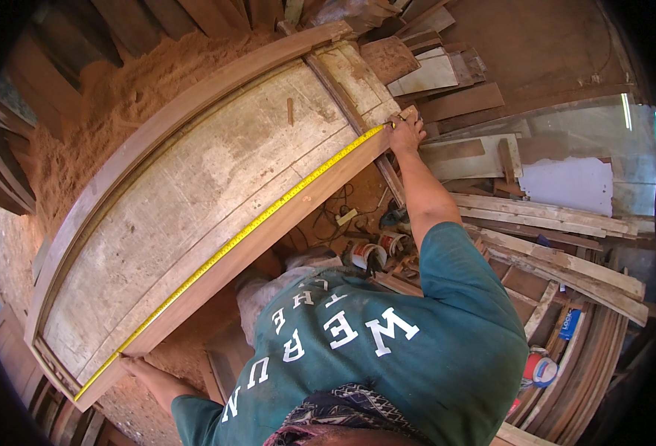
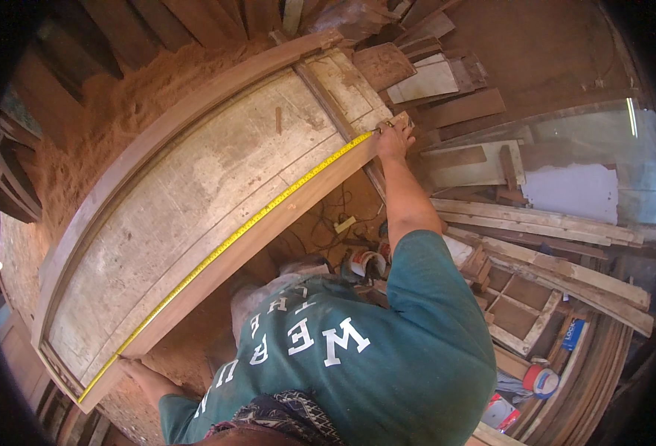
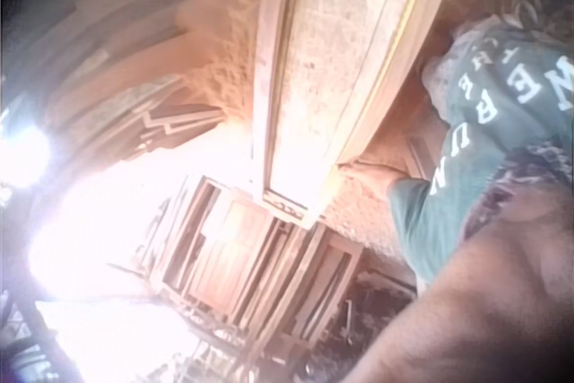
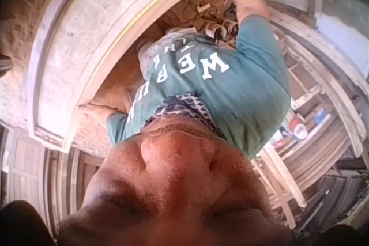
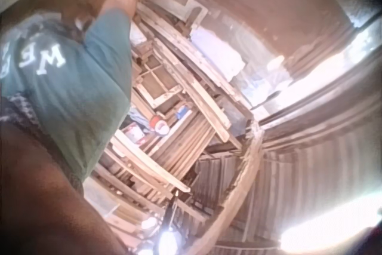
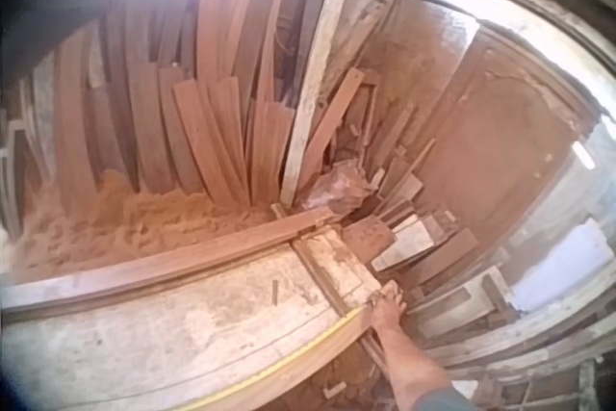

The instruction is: The person uses a mallet and a wooden block to tap a wooden frame into place on a workbench. They then use a tape measure to measure the length of the frame and mark it with a pencil. The person also moves a piece of wood and places it on the workbench.

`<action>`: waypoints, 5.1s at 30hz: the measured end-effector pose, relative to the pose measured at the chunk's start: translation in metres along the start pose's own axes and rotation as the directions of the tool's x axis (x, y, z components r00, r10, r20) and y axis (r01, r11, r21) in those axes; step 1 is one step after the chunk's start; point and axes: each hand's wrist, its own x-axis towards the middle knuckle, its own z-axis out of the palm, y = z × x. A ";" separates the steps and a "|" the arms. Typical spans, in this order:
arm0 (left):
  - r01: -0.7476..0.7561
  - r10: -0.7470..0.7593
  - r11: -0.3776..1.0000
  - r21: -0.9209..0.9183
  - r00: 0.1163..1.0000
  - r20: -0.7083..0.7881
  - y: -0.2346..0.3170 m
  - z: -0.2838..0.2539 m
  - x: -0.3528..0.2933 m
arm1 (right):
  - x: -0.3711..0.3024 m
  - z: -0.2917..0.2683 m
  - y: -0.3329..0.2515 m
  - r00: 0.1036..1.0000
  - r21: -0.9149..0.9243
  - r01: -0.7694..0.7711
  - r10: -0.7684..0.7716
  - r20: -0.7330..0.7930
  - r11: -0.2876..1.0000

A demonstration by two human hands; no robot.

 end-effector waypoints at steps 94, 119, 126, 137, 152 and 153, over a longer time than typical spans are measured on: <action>-0.676 0.574 0.550 0.491 0.733 0.365 0.145 -0.120 -0.049 | -0.495 0.101 -0.292 -0.026 0.507 -0.074 -0.509 0.860 0.859; -0.907 0.215 -0.205 0.368 0.325 0.921 0.240 0.343 0.065 | -0.607 0.083 -0.352 0.412 0.420 -0.908 -0.206 0.888 -0.006; -0.875 -0.174 -0.274 0.400 0.454 0.874 0.205 0.402 0.077 | -0.579 0.117 -0.338 0.725 0.596 -0.688 -0.355 0.590 -0.414; -0.894 -0.278 -0.364 0.260 0.371 0.886 0.217 0.385 0.028 | -0.562 0.092 -0.373 0.655 0.614 -0.679 0.046 0.754 -0.402; -0.828 0.530 -0.526 0.196 -0.138 0.837 0.478 0.216 -0.073 | -0.602 -0.051 -0.509 0.865 0.689 -0.501 -0.281 0.416 -0.524; -0.843 0.572 -0.500 0.200 -0.148 0.807 0.499 0.196 -0.088 | -0.608 -0.069 -0.527 0.883 0.697 -0.468 -0.267 0.385 -0.543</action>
